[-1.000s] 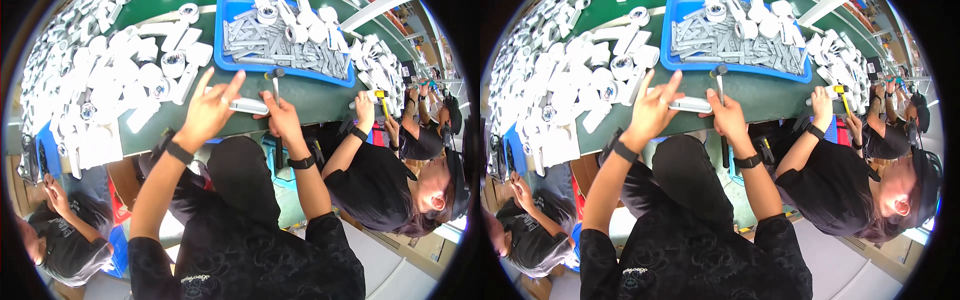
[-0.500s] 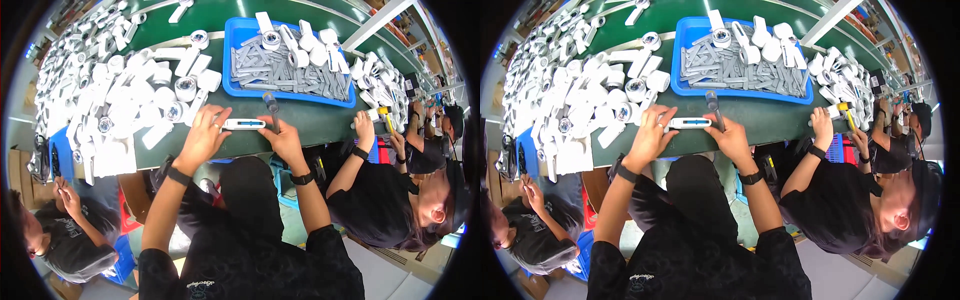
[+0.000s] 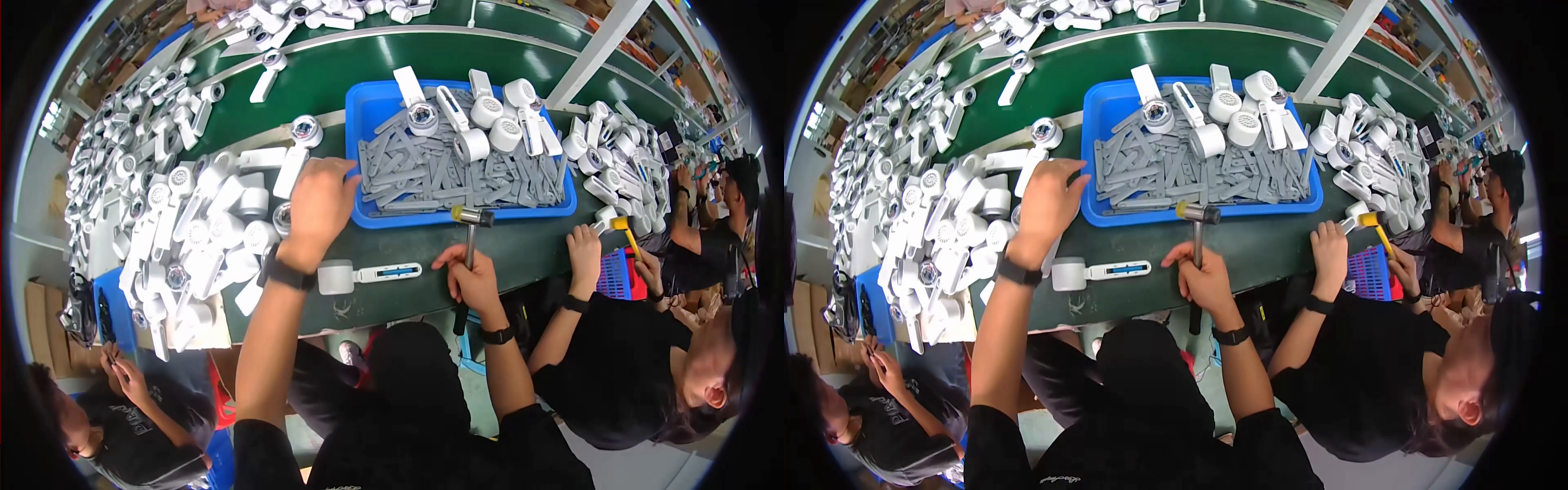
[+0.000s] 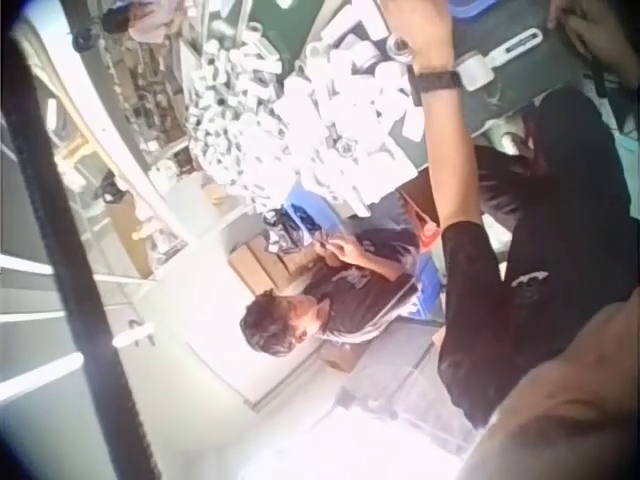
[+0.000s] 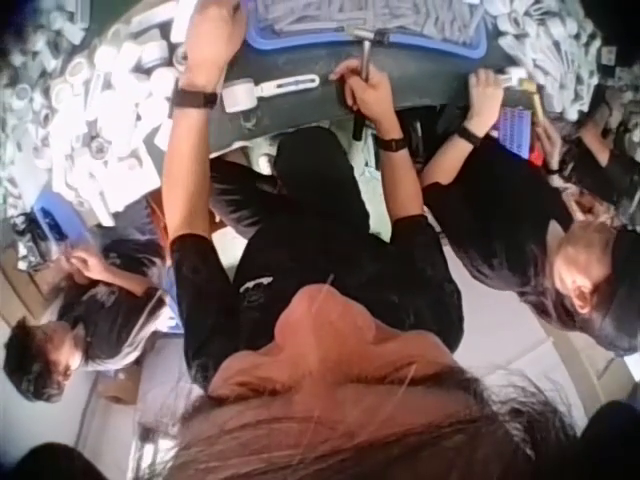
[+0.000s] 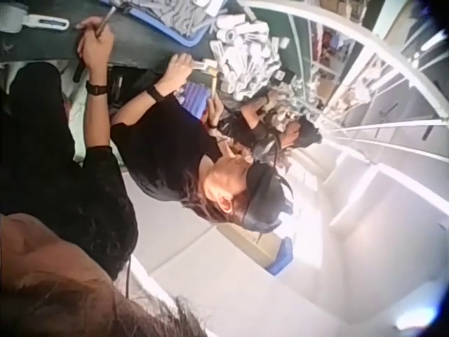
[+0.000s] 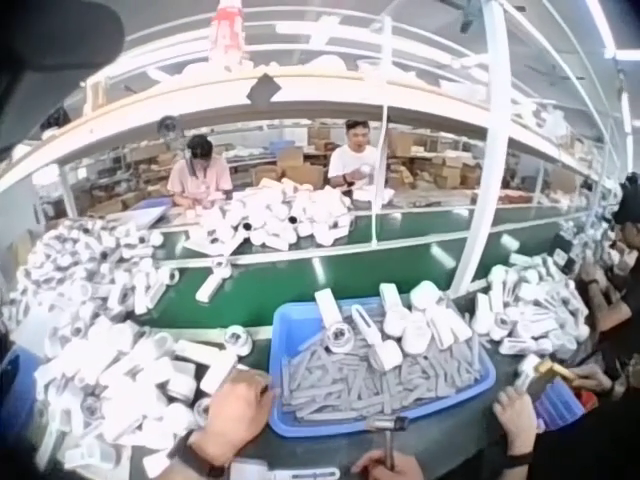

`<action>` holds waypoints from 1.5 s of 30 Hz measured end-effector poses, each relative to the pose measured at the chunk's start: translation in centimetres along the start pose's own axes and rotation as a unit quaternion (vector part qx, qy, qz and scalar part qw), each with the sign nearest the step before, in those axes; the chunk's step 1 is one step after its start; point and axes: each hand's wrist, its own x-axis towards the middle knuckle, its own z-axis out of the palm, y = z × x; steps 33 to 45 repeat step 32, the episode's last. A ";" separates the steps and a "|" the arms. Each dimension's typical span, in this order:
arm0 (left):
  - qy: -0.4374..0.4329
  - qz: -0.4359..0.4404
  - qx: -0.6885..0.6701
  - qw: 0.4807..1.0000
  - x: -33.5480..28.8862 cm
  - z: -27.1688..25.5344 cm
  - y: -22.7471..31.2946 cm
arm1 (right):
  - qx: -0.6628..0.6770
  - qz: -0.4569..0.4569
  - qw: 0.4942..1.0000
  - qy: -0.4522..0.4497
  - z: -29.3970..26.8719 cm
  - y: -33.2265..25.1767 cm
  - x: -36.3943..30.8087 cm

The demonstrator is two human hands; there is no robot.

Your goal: The person assembles handheld fans by fitting a grey plastic strip into a white housing and tapping it into place with a hammer. They repeat this process multiple times, picking up components from the workbench and setting the assembled units aside.

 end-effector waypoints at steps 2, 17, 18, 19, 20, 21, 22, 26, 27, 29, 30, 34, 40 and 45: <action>-0.020 0.005 0.031 0.999 2.5 2.2 -0.4 | 0.007 0.017 1.000 -0.001 -0.2 0.0 -0.1; -0.138 0.229 -0.034 0.963 9.2 11.0 -2.7 | 0.058 0.026 0.998 0.004 -0.6 0.7 -0.7; -0.155 0.204 -0.040 0.966 8.9 11.1 -3.2 | 0.019 0.041 0.999 -0.016 -0.6 0.9 -0.5; -0.162 0.197 -0.027 0.966 8.9 10.6 -2.7 | -0.003 0.027 1.000 -0.004 -0.3 0.9 -0.4; -0.137 0.190 -0.029 0.972 8.5 10.1 -3.7 | 0.037 0.010 0.999 -0.004 0.5 1.2 -0.2; -0.141 0.183 -0.023 0.973 8.5 9.4 -3.8 | 0.031 0.012 0.999 -0.025 0.6 1.3 0.0; -0.143 0.172 -0.012 0.975 8.6 8.4 -3.6 | 0.028 0.037 0.999 -0.016 0.9 0.6 -0.1; -0.046 0.061 -0.025 0.997 8.5 6.7 -0.7 | 0.037 0.013 0.999 0.012 -0.4 0.3 -0.8; 0.003 0.001 -0.102 0.995 7.4 4.7 0.8 | 0.026 0.008 1.000 0.009 -0.3 0.1 -0.7; 0.063 -0.078 -0.288 0.952 3.8 1.7 4.2 | 0.019 -0.004 1.000 -0.001 -0.5 0.7 -0.4; 0.075 -0.096 -0.391 0.912 1.6 0.5 5.1 | 0.016 -0.009 1.000 0.001 -0.4 0.7 -0.2; 0.043 -0.097 -0.434 0.895 -1.1 -1.0 4.9 | -0.012 0.006 1.000 0.002 -0.2 0.4 -0.1; 0.043 -0.097 -0.434 0.895 -1.1 -1.0 4.9 | -0.012 0.006 1.000 0.002 -0.2 0.4 -0.1; 0.043 -0.097 -0.434 0.895 -1.1 -1.0 4.9 | -0.012 0.006 1.000 0.002 -0.2 0.4 -0.1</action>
